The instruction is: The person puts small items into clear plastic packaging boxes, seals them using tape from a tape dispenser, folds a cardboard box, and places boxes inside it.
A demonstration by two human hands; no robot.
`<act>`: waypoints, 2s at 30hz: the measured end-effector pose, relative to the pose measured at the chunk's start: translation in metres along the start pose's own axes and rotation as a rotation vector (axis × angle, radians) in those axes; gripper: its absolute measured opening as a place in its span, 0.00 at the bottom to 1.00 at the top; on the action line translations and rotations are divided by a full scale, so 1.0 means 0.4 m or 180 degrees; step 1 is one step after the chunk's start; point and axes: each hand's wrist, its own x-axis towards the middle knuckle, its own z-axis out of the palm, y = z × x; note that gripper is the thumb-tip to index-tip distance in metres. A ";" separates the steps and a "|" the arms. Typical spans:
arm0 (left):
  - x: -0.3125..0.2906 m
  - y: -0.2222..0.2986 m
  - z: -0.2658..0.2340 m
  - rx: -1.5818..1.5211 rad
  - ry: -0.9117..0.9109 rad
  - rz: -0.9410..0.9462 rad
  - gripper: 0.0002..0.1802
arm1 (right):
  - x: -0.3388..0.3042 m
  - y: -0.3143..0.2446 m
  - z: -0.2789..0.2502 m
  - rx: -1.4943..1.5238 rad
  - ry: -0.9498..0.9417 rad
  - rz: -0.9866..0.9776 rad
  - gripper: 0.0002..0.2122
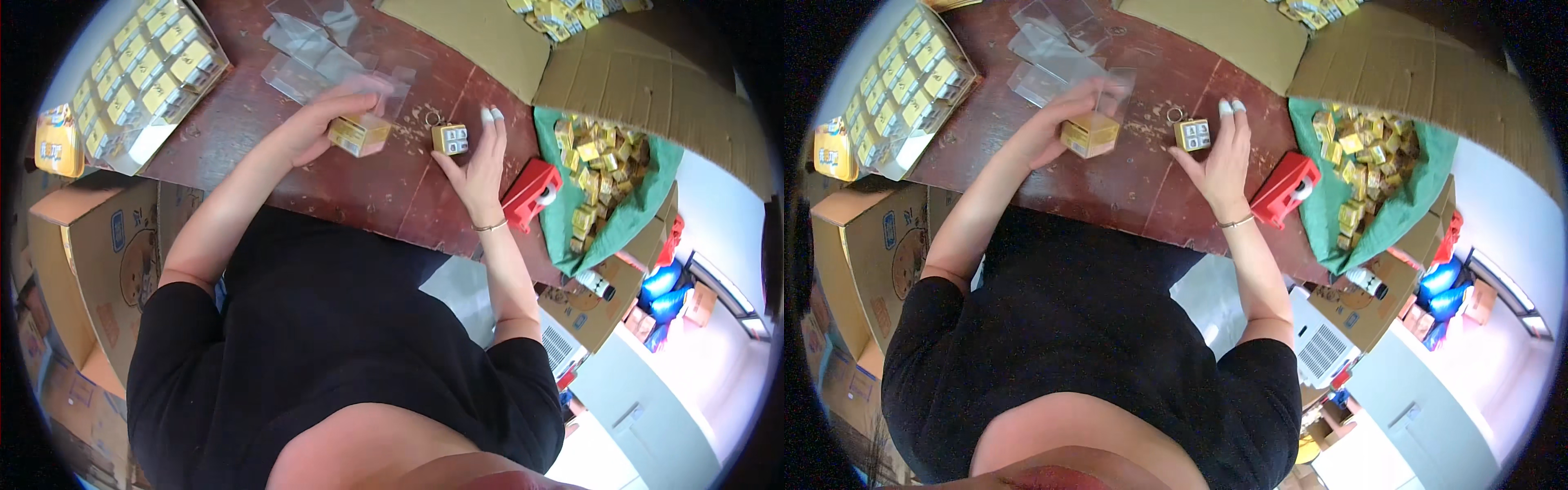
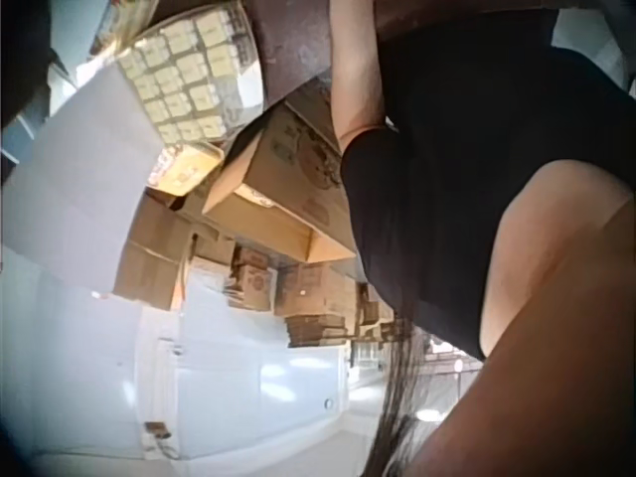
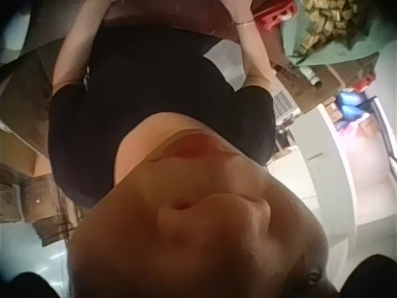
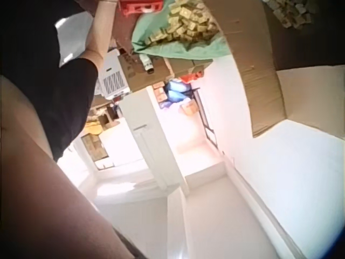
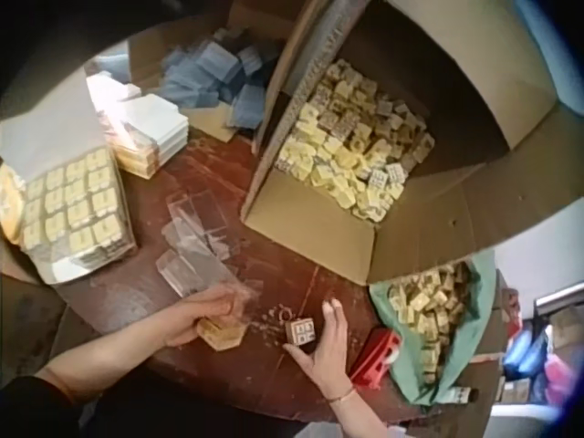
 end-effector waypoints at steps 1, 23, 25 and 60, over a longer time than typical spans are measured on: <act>0.008 -0.009 0.006 0.0019 -0.0023 -0.0033 0.29 | 0.000 -0.009 -0.001 -0.0009 -0.0180 0.0425 0.25; 0.035 -0.100 0.088 0.2405 -0.0301 0.0948 0.38 | 0.082 -0.031 -0.208 0.1407 -0.0982 -0.0122 0.22; 0.047 -0.114 0.090 0.2296 -0.0329 0.1022 0.38 | 0.087 -0.034 -0.189 0.1383 -0.1167 -0.0383 0.22; 0.048 -0.140 0.179 0.3300 -0.0068 0.1864 0.19 | -0.137 -0.148 0.063 0.2055 0.0740 0.1563 0.36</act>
